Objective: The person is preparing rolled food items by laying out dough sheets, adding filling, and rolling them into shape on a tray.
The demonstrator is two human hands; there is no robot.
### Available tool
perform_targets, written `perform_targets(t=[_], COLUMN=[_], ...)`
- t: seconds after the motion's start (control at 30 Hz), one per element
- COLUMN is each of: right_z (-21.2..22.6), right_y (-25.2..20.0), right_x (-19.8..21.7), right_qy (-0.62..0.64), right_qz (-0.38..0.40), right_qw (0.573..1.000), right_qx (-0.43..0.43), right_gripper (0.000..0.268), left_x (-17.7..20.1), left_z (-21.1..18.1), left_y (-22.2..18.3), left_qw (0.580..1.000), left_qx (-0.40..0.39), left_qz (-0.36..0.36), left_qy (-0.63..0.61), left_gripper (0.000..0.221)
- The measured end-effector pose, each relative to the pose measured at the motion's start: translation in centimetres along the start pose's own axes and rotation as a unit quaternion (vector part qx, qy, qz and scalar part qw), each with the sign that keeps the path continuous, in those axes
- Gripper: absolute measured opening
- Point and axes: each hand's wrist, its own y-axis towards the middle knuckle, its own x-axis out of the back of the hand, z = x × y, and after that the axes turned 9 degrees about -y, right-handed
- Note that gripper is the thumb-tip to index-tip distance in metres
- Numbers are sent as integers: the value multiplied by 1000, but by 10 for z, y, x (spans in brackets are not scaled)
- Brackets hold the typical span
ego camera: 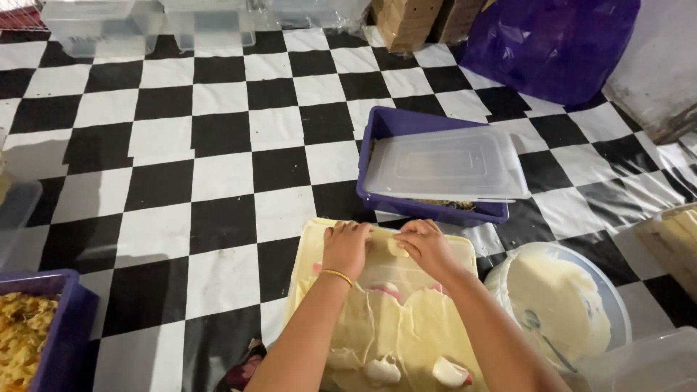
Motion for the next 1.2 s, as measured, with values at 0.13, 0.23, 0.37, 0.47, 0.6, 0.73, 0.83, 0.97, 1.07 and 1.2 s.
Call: perform_targets(t=[0.13,0.23,0.37,0.47,0.6,0.73,0.83,0.97,1.07,1.2], right_z=[5,14,11,9,20,-7,10,62,98,126], right_y=[10,14,15,19,30,21,22,22,-3,-51], right_x=[7,25,33,38,54,-1,5,82,129,138], right_qy=[14,18,-38,-66,-104,-1,82,188,181,7], right_qz=[10,93,142,146,158,100,-43,-126,-167,-226], right_qw=[998,994,988,987,982,993,991,967,968,974], right_qx=[54,56,53,27,11,-60,-93,-113,-51,21], right_gripper=[16,14,47,46,45,52,58,51,53,83], left_x=[16,21,19,17,-3,13,40,70,93,117], left_z=[-16,-18,-12,-3,6,-13,-34,-65,-95,-137], left_y=[-2,-7,-1,19,37,35,20,-14,-51,-98], left_qw=[994,990,991,994,999,998,991,893,746,688], left_qx=[-108,-141,-130,-61,2,-34,-90,28,53,71], left_qz=[-3,-9,9,86,34,51,95,102,82,75], left_qy=[-2,19,41,11,16,6,20,-437,-658,-718], left_gripper=[22,14,11,26,18,31,47,53,47,39])
